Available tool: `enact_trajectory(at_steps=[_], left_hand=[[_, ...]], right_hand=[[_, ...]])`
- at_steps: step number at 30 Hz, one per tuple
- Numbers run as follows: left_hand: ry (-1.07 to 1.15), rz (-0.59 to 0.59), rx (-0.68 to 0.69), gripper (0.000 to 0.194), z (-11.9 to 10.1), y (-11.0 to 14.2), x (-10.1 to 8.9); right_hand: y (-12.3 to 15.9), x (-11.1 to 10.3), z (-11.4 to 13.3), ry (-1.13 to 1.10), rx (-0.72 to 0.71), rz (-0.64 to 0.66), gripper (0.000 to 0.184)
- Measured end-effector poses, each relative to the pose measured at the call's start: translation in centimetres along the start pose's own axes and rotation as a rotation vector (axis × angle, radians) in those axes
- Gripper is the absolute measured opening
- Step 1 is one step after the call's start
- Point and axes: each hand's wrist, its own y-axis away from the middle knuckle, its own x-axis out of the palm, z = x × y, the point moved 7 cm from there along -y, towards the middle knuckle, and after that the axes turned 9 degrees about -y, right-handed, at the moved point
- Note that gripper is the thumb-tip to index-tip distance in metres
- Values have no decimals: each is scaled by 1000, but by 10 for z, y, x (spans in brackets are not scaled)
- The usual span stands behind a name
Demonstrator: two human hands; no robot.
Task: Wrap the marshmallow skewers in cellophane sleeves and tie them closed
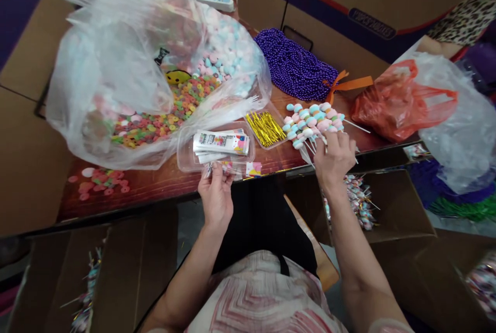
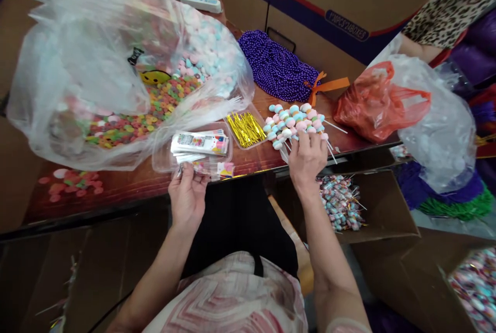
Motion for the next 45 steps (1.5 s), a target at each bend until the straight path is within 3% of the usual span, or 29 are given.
enact_trajectory(at_steps=[5, 10, 14, 17, 21, 26, 31, 36, 45], left_hand=[[14, 18, -87, 43, 2, -6, 1], [52, -23, -170, 33, 0, -15, -4], [118, -74, -270, 15, -7, -15, -3], [177, -115, -348, 17, -10, -13, -1], [207, -113, -355, 20, -13, -12, 0], [204, -91, -355, 18, -11, -11, -3], [149, -60, -299, 13, -13, -14, -9], [91, -14, -136, 33, -19, -18, -16], [51, 27, 31, 45, -16, -15, -12]], right_hand=[[-25, 10, -21, 20, 46, 16, 15], [-22, 8, -20, -39, 55, -29, 20], [1, -6, 1, -185, 46, -76, 16], [28, -12, 15, -369, 69, -101, 12], [61, -7, 31, -571, 101, 11, 11], [74, -9, 44, -559, 28, 111, 7], [72, -16, 48, -447, -114, 164, 8], [73, -18, 56, -345, -232, 210, 8], [93, 10, 58, -496, -61, 319, 10]])
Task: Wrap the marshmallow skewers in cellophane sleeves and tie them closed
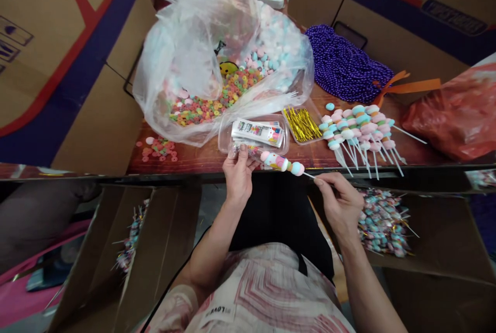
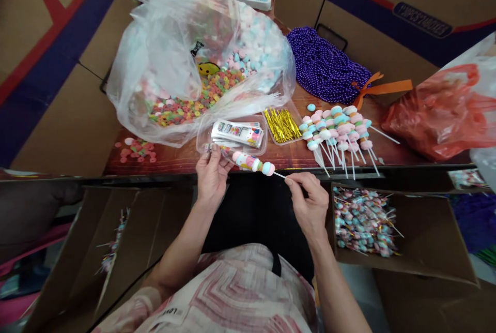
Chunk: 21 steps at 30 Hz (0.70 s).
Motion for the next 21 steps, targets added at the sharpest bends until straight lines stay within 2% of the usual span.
enact_trajectory(at_steps=[6, 10, 13, 17, 21], left_hand=[[-51, 1, 44, 45, 3, -4, -4], [-47, 8, 42, 48, 2, -11, -7], [-86, 60, 10, 48, 3, -12, -5], [-156, 146, -25, 47, 6, -4, 2], [-165, 181, -61, 42, 7, 8, 8]], right_hand=[[2, 20, -1, 22, 66, 182, 18], [3, 18, 0, 33, 65, 154, 18], [4, 17, -1, 41, 59, 144, 18], [5, 22, 0, 104, 3, 169, 18], [7, 28, 4, 175, -84, 173, 15]])
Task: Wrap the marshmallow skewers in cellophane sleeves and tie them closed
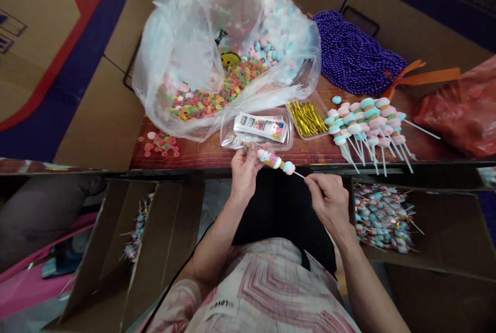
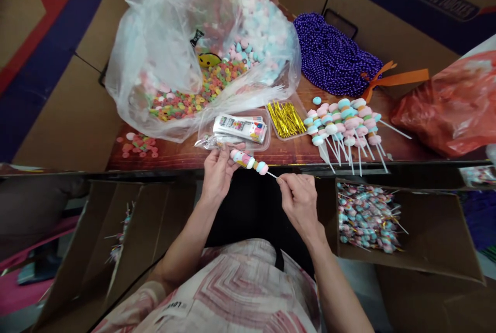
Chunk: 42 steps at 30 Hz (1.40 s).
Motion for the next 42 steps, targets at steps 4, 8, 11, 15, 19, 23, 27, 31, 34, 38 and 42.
enact_trajectory(at_steps=[4, 8, 11, 15, 19, 23, 27, 31, 34, 38, 42], left_hand=[[44, 40, -27, 39, 4, 5, 5], [70, 59, -42, 36, 7, 4, 4], [80, 86, -60, 35, 7, 2, 5], [104, 112, -60, 36, 8, 3, 7], [76, 114, -70, 39, 13, 7, 9], [62, 112, -101, 40, 13, 8, 6], [44, 128, -150, 41, 7, 4, 1], [33, 134, -231, 43, 10, 1, -3], [34, 142, -242, 45, 13, 0, -5], [7, 174, -214, 45, 14, 0, -6], [-15, 182, -150, 43, 12, 0, -5]], right_hand=[[3, 13, 2, -67, 27, 108, 17], [10, 23, -6, -296, 282, 262, 25], [14, 27, -11, -506, 461, 322, 29], [12, 31, -9, -569, 492, 286, 28], [13, 45, -2, -544, 493, 250, 28], [13, 57, 1, -535, 487, 238, 25], [11, 56, -4, -633, 527, 260, 29], [11, 48, -12, -697, 573, 274, 30], [11, 46, -14, -713, 583, 326, 31], [10, 43, -12, -681, 557, 325, 31], [10, 44, -11, -573, 509, 294, 31]])
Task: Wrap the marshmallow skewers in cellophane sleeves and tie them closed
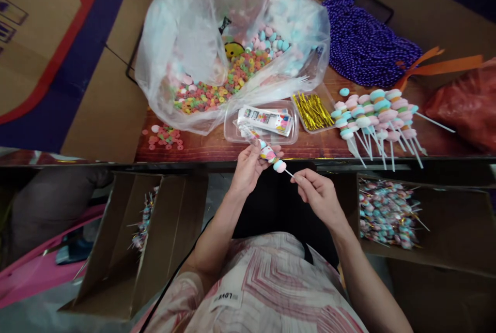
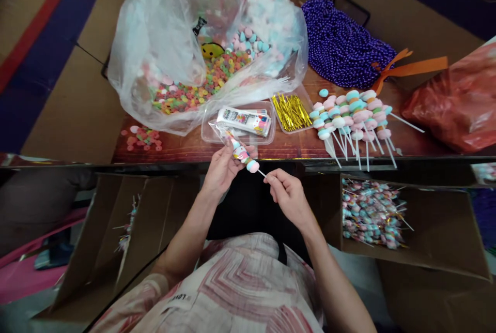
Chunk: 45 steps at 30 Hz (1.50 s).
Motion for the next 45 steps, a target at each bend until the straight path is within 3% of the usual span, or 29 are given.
enact_trajectory(at_steps=[7, 26, 31, 36, 40, 45], left_hand=[[-46, 16, -92, 46, 2, 0, -5], [-126, 135, -210, 53, 3, -5, -11], [-107, 128, -165, 49, 0, -3, -8], [-70, 92, -58, 45, 0, 3, -3], [-56, 87, -41, 42, 3, 7, 0], [-47, 59, -62, 45, -1, 4, -8]], right_hand=[[5, -6, 4, 217, -89, 67, 28], [14, -15, 26, 424, -206, 131, 24], [13, -10, 24, 506, -277, 54, 21], [13, 7, 14, 451, -330, -25, 18], [13, 18, 16, 470, -459, -108, 16], [15, 16, 18, 489, -530, -95, 15]])
